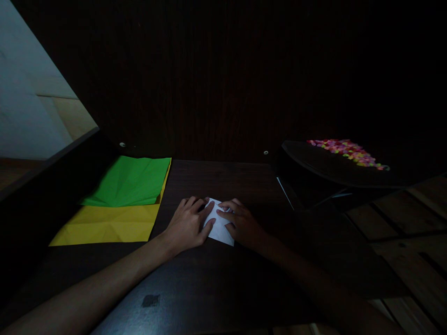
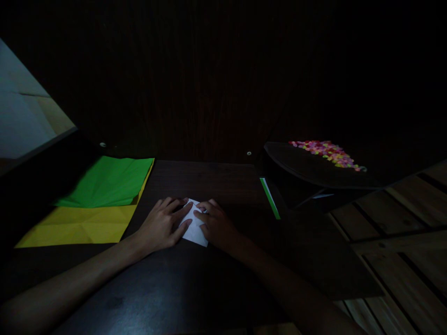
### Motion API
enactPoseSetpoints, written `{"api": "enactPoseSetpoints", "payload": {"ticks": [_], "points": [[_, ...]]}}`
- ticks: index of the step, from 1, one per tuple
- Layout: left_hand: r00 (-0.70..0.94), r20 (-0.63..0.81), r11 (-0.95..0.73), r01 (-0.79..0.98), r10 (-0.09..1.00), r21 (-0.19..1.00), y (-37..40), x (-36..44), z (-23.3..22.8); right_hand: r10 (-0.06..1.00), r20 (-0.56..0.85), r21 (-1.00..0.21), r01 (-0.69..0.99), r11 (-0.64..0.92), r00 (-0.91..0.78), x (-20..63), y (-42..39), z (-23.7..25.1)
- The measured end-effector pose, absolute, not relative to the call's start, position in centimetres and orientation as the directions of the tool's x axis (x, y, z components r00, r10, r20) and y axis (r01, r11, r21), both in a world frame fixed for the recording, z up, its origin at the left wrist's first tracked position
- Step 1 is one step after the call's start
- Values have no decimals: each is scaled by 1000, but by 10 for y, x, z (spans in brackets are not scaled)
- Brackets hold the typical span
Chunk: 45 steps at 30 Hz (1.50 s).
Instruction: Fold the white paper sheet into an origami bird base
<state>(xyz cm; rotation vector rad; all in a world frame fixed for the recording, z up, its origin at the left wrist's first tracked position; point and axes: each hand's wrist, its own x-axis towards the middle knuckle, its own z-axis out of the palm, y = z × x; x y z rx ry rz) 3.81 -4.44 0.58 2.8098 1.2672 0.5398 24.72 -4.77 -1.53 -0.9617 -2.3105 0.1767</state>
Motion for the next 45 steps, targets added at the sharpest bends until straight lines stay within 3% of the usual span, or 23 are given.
{"api": "enactPoseSetpoints", "payload": {"ticks": [45], "points": [[643, 249, -682, 721, 724, 119, -44, 37, 8, 705, 452, -382, 596, 706, -546, 247, -48, -13]]}}
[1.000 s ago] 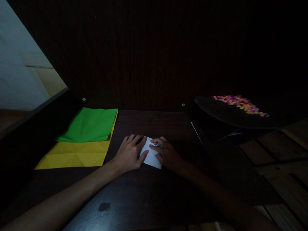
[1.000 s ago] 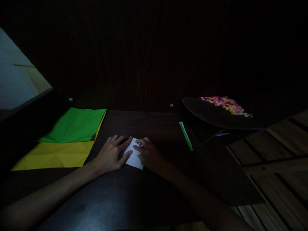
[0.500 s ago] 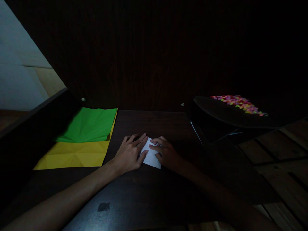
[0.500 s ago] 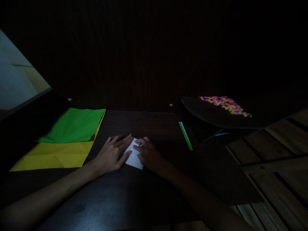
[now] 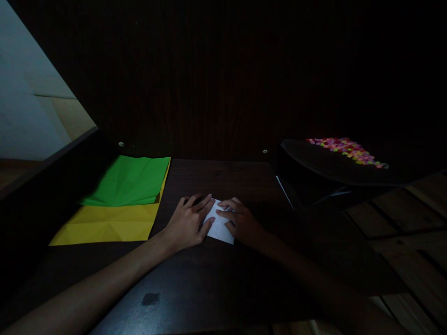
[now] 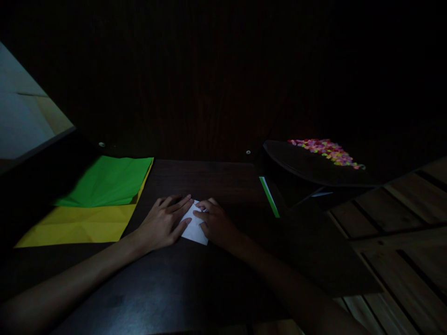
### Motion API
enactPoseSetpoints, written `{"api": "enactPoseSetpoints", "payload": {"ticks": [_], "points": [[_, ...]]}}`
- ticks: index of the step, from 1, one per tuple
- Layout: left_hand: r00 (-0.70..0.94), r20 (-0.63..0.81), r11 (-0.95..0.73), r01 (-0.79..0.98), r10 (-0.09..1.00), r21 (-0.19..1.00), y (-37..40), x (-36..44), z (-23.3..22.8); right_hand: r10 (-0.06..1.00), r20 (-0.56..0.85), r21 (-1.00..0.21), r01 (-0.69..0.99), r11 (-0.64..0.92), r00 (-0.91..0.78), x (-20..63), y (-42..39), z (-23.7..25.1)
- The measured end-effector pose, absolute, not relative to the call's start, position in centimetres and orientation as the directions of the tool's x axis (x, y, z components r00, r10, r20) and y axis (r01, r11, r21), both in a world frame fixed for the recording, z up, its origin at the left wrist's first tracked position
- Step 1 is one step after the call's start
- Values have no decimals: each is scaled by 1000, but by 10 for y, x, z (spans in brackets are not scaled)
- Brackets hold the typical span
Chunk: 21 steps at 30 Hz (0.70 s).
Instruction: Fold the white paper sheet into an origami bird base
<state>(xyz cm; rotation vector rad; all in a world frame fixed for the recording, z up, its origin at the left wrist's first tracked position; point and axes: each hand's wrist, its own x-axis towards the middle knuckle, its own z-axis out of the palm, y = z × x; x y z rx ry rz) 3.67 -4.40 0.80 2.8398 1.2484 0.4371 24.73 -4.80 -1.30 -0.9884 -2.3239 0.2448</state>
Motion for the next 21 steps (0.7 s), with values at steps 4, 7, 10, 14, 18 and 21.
{"api": "enactPoseSetpoints", "payload": {"ticks": [4, 7, 10, 14, 18, 21], "points": [[648, 252, -688, 716, 719, 119, -44, 36, 7, 707, 450, -386, 595, 705, -546, 248, -47, -14], [650, 262, -693, 711, 714, 124, -44, 36, 6, 705, 437, -373, 600, 707, -559, 248, -47, -14], [648, 273, -694, 709, 711, 125, -44, 36, 6, 706, 421, -367, 605, 707, -569, 249, -47, -13], [654, 260, -694, 712, 711, 107, -45, 36, 6, 700, 437, -379, 590, 713, -565, 249, -48, -11], [659, 245, -693, 716, 711, 88, -45, 35, 6, 681, 454, -380, 566, 732, -575, 249, -49, -8], [662, 251, -697, 712, 706, 82, -46, 35, 6, 676, 442, -375, 563, 736, -589, 250, -50, -7]]}}
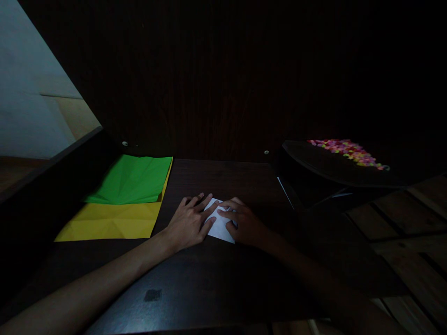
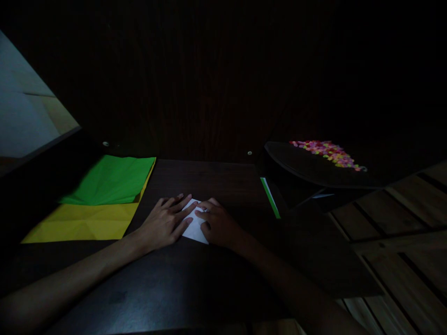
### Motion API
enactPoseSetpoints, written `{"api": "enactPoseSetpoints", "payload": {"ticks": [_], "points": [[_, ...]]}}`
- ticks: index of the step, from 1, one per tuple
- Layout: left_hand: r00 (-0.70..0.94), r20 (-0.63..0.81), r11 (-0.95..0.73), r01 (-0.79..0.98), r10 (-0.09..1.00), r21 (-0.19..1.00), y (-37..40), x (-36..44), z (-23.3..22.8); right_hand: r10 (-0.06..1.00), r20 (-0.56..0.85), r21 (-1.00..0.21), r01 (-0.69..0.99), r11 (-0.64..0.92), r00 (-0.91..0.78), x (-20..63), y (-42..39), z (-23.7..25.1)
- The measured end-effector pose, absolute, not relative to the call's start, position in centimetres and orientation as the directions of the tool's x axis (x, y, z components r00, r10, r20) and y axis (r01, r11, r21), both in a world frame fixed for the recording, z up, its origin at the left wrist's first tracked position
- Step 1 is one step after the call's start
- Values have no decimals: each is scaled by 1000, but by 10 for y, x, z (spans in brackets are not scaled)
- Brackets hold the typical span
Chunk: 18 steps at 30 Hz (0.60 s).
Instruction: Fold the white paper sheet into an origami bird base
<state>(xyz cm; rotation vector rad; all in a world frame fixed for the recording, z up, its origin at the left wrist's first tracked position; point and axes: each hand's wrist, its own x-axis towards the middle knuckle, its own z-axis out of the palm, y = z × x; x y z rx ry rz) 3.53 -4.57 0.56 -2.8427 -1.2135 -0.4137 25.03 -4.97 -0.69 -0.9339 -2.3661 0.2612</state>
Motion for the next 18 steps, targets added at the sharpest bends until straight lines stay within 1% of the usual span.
{"api": "enactPoseSetpoints", "payload": {"ticks": [6, 13, 18], "points": [[662, 259, -699, 710, 703, 86, -46, 35, 5, 661, 450, -352, 561, 749, -600, 251, -50, -7], [661, 250, -694, 716, 708, 73, -46, 36, 5, 627, 438, -280, 566, 776, -644, 250, -52, -5], [666, 241, -700, 708, 706, 93, -47, 37, 5, 608, 400, -243, 560, 792, -685, 249, -53, -3]]}}
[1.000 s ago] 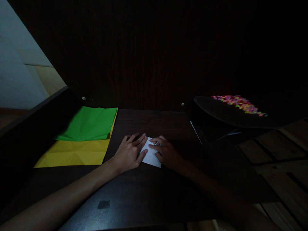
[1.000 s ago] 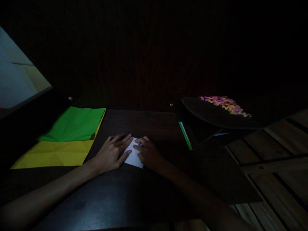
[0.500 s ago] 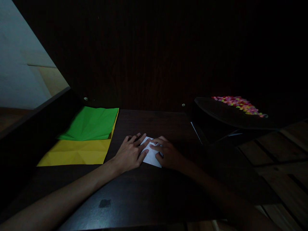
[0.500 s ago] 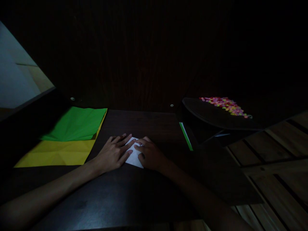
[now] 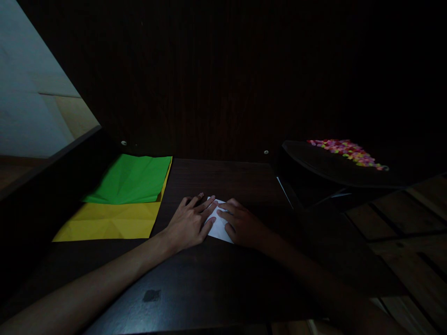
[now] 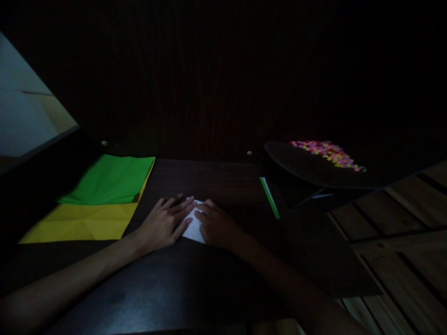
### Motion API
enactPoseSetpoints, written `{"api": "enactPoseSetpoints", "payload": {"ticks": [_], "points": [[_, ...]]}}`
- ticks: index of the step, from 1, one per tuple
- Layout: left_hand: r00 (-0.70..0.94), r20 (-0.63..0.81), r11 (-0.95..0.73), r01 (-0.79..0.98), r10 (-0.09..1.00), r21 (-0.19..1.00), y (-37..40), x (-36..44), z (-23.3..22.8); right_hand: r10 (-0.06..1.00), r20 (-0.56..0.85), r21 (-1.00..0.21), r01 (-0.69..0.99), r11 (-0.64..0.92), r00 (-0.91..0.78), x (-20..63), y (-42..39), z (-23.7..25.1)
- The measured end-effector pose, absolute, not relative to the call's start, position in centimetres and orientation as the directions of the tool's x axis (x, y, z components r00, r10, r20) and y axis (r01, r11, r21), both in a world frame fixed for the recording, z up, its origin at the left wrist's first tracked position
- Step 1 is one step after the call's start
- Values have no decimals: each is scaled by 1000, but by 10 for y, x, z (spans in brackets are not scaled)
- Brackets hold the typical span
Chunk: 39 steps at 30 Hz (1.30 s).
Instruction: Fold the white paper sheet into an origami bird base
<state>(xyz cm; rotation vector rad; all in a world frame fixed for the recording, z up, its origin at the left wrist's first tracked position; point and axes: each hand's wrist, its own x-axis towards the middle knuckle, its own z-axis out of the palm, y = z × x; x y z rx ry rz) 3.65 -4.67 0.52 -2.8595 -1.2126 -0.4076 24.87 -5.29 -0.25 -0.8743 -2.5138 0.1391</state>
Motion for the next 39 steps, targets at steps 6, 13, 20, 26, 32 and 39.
{"api": "enactPoseSetpoints", "payload": {"ticks": [6, 13, 20, 26, 32, 39], "points": [[679, 243, -715, 690, 693, 109, -48, 38, 6, 611, 326, -192, 582, 790, -722, 246, -53, 2], [750, 245, -779, 625, 614, 39, -42, 39, -1, 678, 208, -169, 657, 735, -705, 245, -56, 9], [779, 213, -800, 600, 590, 22, -41, 40, -1, 695, 229, -282, 637, 717, -681, 254, -56, 18], [782, 184, -799, 600, 595, 33, -40, 39, 2, 729, 193, -410, 621, 668, -657, 264, -58, 23], [772, 192, -790, 613, 606, 30, -40, 39, 2, 707, 138, -317, 646, 694, -693, 262, -68, 20], [771, 194, -790, 611, 607, 43, -41, 37, 2, 695, 83, -263, 657, 707, -715, 260, -72, 28]]}}
